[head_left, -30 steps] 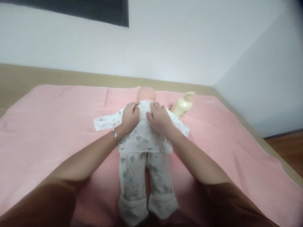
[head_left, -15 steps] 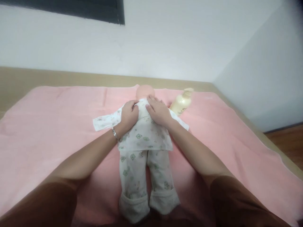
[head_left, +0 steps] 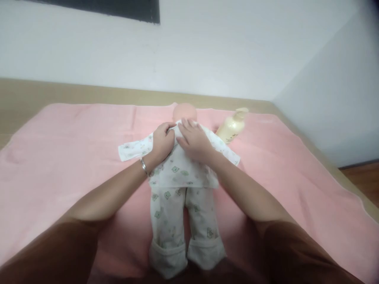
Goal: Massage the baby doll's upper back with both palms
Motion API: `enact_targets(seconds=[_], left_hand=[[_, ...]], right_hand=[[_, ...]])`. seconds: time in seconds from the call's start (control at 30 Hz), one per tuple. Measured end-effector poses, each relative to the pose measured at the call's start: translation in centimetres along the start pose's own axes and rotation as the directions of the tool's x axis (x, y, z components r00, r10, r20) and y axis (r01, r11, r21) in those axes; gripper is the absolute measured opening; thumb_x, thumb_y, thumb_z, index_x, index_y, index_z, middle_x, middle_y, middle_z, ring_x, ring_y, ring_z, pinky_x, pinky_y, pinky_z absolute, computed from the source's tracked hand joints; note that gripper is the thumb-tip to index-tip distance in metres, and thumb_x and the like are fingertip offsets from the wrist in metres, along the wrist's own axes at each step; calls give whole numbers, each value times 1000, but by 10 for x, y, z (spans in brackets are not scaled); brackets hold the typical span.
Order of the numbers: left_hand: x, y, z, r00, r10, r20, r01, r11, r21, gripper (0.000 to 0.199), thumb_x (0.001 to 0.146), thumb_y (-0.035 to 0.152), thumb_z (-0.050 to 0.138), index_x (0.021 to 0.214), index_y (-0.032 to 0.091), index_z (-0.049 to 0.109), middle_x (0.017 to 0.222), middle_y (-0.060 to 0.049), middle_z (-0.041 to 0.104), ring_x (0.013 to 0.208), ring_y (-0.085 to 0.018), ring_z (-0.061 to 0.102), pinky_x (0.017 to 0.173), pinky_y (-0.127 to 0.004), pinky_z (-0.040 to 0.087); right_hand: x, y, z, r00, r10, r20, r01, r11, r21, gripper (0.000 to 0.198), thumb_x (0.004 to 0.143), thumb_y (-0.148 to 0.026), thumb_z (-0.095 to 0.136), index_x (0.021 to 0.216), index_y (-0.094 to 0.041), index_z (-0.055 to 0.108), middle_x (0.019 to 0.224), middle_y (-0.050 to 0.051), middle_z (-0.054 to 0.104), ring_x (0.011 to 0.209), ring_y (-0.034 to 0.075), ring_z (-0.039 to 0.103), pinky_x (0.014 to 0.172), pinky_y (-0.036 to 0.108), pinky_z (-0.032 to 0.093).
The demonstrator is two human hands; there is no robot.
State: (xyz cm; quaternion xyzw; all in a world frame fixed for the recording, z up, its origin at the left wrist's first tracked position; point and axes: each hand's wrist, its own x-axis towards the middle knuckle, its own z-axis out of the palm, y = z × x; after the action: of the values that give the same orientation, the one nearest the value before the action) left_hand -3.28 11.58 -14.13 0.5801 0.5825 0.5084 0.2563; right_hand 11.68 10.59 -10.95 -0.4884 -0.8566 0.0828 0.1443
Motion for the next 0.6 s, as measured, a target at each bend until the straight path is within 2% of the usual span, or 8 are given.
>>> enact_targets(seconds=[0.1,0.2,0.27,0.37,0.47,0.6], left_hand=[[-2,0,1,1000,16,-3,-16,999,47,34,81,20,46,104,18,72,117,-6,75,113,-22,66,111,-41,52],[-5,-1,1,1000,28,2,-28,997,65,34,81,20,46,104,19,71,117,-6,74,114,-22,66,112,-39,51],[-5,-2,1,999,34,1,-34,997,65,33,81,20,46,103,19,70,116,-6,74,112,-21,66,111,-39,51],[-5,-4,1,999,34,-4,-34,998,50,34,80,21,45,103,17,70,114,-7,74,110,-21,66,109,-39,52],[-4,-6,1,999,41,-8,-41,999,36,38,79,18,42,104,16,71,114,-7,74,110,-21,67,107,-38,52],[-5,-6,-1,999,47,9,-48,997,59,41,80,16,40,107,16,71,115,-7,74,112,-21,67,108,-38,52]], right_hand=[[2,10,3,991,111,-68,-110,994,16,65,104,-37,34,158,-2,35,167,22,30,159,36,27,129,59,25],[-12,-2,11,978,145,-153,-150,988,-25,63,104,-34,31,157,0,37,164,26,34,156,39,31,128,60,28],[-25,-17,15,981,98,-168,-111,991,-71,61,105,-33,31,157,-2,39,165,25,32,156,42,30,129,60,26],[-36,-30,13,991,-26,-128,11,993,-119,60,104,-30,30,156,-4,42,167,20,32,158,43,24,131,60,21],[-33,-27,8,991,-102,-82,94,992,-87,57,103,-27,32,154,-8,47,167,14,36,159,38,26,132,62,19],[-19,-10,2,991,-130,-37,131,991,11,53,103,-29,36,152,-15,51,166,7,38,160,32,27,133,63,19]])
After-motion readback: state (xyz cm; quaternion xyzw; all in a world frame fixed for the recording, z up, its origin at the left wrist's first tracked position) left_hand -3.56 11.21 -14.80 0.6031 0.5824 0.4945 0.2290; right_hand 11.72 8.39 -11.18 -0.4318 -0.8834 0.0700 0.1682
